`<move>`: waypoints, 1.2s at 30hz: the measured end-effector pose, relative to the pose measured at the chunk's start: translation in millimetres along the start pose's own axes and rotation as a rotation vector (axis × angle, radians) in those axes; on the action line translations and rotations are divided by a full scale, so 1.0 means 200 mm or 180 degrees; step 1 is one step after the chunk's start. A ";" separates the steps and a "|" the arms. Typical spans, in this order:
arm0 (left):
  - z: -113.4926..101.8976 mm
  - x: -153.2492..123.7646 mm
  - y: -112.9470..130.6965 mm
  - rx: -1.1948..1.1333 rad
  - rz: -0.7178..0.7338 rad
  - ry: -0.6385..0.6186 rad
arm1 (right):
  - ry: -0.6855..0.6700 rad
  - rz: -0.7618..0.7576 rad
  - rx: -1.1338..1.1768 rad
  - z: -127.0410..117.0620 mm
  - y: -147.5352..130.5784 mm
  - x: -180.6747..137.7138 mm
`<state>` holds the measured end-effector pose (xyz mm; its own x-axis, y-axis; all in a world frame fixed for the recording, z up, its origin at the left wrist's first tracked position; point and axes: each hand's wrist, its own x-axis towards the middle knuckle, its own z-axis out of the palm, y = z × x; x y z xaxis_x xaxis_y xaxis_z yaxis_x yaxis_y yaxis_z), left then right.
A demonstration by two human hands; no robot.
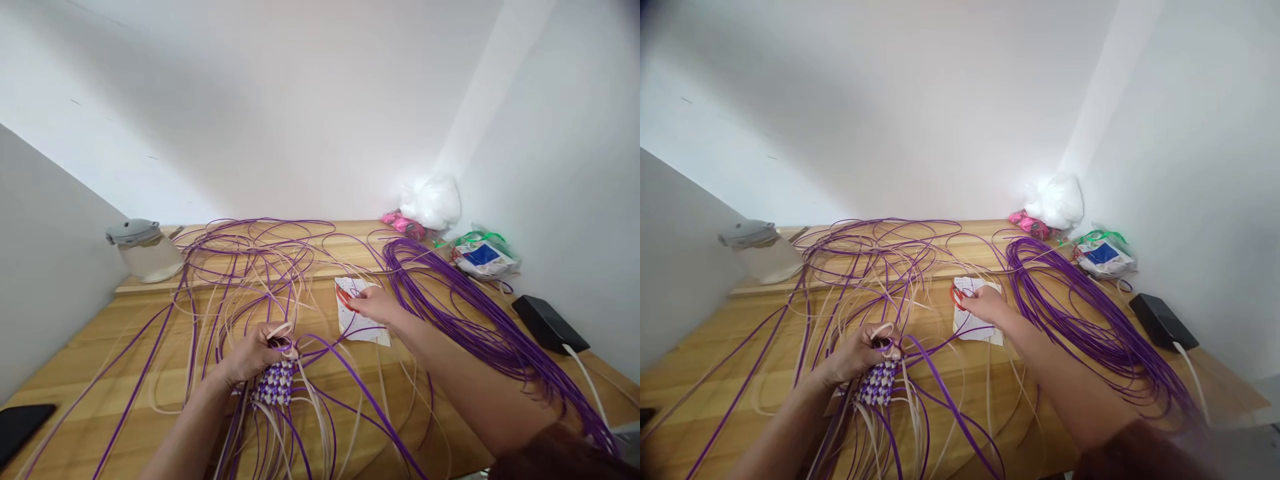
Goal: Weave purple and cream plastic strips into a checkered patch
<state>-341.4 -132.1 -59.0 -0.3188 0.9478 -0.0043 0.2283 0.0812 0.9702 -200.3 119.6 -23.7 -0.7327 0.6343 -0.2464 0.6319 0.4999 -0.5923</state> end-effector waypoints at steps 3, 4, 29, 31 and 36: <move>0.01 0.00 0.02 -0.0025 0.0124 -0.0030 | 0.0230 0.0042 -0.0556 0.06 0.00 0.09; 0.02 0.00 0.02 -0.0033 0.0154 -0.0038 | 0.0293 0.0074 -0.0730 0.06 0.01 0.10; 0.10 0.01 0.01 -0.0336 0.0257 -0.0266 | 0.0211 0.0085 -0.0121 0.13 -0.02 0.04; 0.09 0.01 0.01 -0.0366 0.0357 -0.0219 | 0.0180 0.0094 -0.0198 0.13 -0.02 0.04; 0.06 0.00 0.02 -0.0315 0.0486 -0.0105 | 0.0356 0.0223 -0.0817 0.11 0.03 0.06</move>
<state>-329.7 -127.4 -58.1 -0.2565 0.9566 0.1384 0.1797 -0.0935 0.9793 -210.5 116.2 -47.5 -0.6617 0.7265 -0.1854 0.7337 0.5764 -0.3598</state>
